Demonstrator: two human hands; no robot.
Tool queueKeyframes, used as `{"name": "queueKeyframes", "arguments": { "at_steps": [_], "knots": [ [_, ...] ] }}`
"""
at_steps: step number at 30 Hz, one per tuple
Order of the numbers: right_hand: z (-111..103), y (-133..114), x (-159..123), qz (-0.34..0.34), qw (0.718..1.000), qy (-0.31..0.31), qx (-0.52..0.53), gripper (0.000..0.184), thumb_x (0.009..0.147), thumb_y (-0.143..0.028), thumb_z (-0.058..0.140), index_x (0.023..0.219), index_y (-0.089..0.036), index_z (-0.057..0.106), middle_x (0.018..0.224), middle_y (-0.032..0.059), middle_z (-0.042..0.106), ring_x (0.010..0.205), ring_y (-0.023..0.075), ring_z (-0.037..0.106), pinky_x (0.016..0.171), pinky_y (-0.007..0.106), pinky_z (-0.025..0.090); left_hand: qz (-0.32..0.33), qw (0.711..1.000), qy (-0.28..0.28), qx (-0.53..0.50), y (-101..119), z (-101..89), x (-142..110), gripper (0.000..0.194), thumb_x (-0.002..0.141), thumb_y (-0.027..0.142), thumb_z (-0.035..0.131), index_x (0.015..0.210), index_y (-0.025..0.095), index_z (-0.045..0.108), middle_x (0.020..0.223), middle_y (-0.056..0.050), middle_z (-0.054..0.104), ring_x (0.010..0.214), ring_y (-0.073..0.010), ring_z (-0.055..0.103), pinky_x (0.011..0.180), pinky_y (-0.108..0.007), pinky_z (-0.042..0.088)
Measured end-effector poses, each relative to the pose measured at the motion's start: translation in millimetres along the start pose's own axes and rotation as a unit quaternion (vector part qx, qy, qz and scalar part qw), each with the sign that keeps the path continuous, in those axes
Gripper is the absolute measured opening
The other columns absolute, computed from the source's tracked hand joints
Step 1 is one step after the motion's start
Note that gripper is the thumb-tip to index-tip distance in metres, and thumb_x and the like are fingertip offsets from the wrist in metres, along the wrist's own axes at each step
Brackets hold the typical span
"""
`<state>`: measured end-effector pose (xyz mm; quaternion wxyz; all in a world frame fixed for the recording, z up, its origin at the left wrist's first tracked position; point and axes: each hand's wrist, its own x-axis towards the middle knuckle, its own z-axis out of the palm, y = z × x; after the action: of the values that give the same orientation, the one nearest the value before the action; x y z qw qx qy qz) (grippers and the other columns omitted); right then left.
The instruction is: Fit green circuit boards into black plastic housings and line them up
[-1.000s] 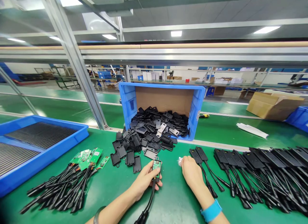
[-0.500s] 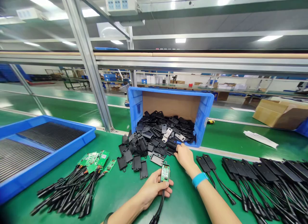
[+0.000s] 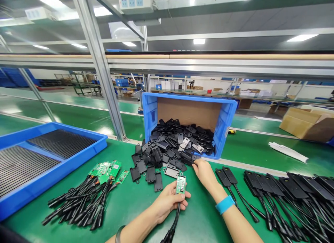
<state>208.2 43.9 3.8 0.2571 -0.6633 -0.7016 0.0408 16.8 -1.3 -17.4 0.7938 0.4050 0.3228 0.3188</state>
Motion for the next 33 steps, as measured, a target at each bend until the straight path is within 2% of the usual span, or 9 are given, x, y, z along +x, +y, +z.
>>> {"name": "queueKeyframes", "arguments": {
  "at_steps": [2, 4, 7, 9, 11, 13, 20, 25, 33],
  "knots": [
    [-8.2, -1.4, -7.8, 0.012, 0.998, 0.029, 0.047, 0.024, 0.083, -0.03, 0.05, 0.084, -0.015, 0.068, 0.079, 0.0097, 0.062, 0.076, 0.027, 0.059, 0.073, 0.038, 0.044, -0.002, 1.0, -0.008, -0.009, 1.1, -0.7, -0.7, 0.051, 0.058, 0.019, 0.069, 0.105, 0.011, 0.048, 0.088, -0.009, 0.067, 0.06, -0.0121, 0.061, 0.055, -0.023, 0.049],
    [-16.0, -5.4, -21.3, 0.034, 0.993, 0.048, 0.103, 0.033, 0.085, -0.041, 0.048, 0.092, -0.015, 0.066, 0.072, 0.0067, 0.06, 0.066, 0.0243, 0.057, 0.064, 0.037, 0.045, -0.003, 1.0, -0.017, -0.004, 1.9, -0.4, -2.1, 0.051, 0.059, 0.019, 0.07, 0.106, 0.012, 0.049, 0.091, -0.01, 0.067, 0.062, -0.0132, 0.063, 0.056, -0.023, 0.05],
    [-23.9, -14.4, -47.5, 0.061, 0.975, 0.037, 0.212, 0.043, 0.09, -0.05, 0.037, 0.104, -0.015, 0.058, 0.065, 0.0034, 0.059, 0.053, 0.019, 0.054, 0.049, 0.03, 0.044, -0.002, 0.999, -0.031, 0.009, 2.4, 1.3, -4.5, 0.051, 0.061, 0.021, 0.072, 0.107, 0.012, 0.05, 0.094, -0.01, 0.066, 0.064, -0.0133, 0.064, 0.058, -0.023, 0.051],
    [-25.7, -20.2, -64.0, 0.06, 0.934, 0.013, 0.351, 0.038, 0.09, -0.05, 0.042, 0.104, -0.017, 0.054, 0.073, 0.003, 0.059, 0.055, 0.0164, 0.055, 0.05, 0.028, 0.046, 0.001, 0.999, -0.04, 0.015, 3.1, 2.3, -5.4, 0.052, 0.061, 0.022, 0.072, 0.107, 0.013, 0.052, 0.093, -0.009, 0.066, 0.062, -0.0121, 0.063, 0.057, -0.022, 0.051],
    [-25.5, -24.7, -76.5, 0.051, 0.875, -0.011, 0.481, 0.031, 0.088, -0.048, 0.05, 0.1, -0.02, 0.053, 0.081, 0.0021, 0.057, 0.059, 0.0142, 0.055, 0.056, 0.027, 0.048, 0.003, 0.998, -0.052, 0.022, 4.0, 2.8, -5.4, 0.052, 0.06, 0.022, 0.074, 0.106, 0.013, 0.053, 0.088, -0.008, 0.066, 0.061, -0.0118, 0.063, 0.056, -0.021, 0.051],
    [-24.3, -28.0, -83.8, 0.049, 0.848, -0.028, 0.527, 0.027, 0.087, -0.046, 0.055, 0.096, -0.021, 0.053, 0.084, 0.0006, 0.055, 0.059, 0.0118, 0.055, 0.058, 0.026, 0.047, 0.004, 0.997, -0.065, 0.03, 4.9, 3.2, -5.0, 0.051, 0.057, 0.02, 0.075, 0.104, 0.012, 0.055, 0.084, -0.006, 0.066, 0.06, -0.0121, 0.063, 0.055, -0.02, 0.051],
    [-17.2, -29.7, -86.5, 0.073, 0.856, -0.065, 0.508, 0.03, 0.082, -0.045, 0.064, 0.094, -0.019, 0.052, 0.075, -0.0004, 0.056, 0.065, 0.014, 0.055, 0.06, 0.026, 0.046, 0.001, 0.993, -0.102, 0.057, 3.8, 5.3, -5.0, 0.061, 0.049, 0.018, 0.081, 0.104, 0.011, 0.057, 0.094, -0.011, 0.066, 0.067, -0.0158, 0.065, 0.053, -0.02, 0.049],
    [-11.4, -27.6, -86.1, 0.092, 0.861, -0.036, 0.498, 0.034, 0.077, -0.046, 0.067, 0.093, -0.018, 0.057, 0.075, 0.0, 0.055, 0.065, 0.0146, 0.054, 0.058, 0.026, 0.045, -0.002, 0.992, -0.115, 0.06, -1.0, 3.4, -5.4, 0.065, 0.048, 0.024, 0.087, 0.106, 0.012, 0.058, 0.093, -0.01, 0.066, 0.068, -0.0152, 0.063, 0.057, -0.022, 0.05],
    [-8.8, -28.9, -86.9, 0.1, 0.859, -0.039, 0.501, 0.036, 0.077, -0.046, 0.068, 0.095, -0.018, 0.055, 0.069, -0.0033, 0.049, 0.062, 0.0141, 0.054, 0.058, 0.026, 0.044, 0.011, 0.991, -0.113, 0.071, -0.7, 4.3, -5.1, 0.062, 0.052, 0.025, 0.086, 0.107, 0.013, 0.059, 0.089, -0.008, 0.066, 0.067, -0.0123, 0.06, 0.053, -0.019, 0.049]
  ]
}}
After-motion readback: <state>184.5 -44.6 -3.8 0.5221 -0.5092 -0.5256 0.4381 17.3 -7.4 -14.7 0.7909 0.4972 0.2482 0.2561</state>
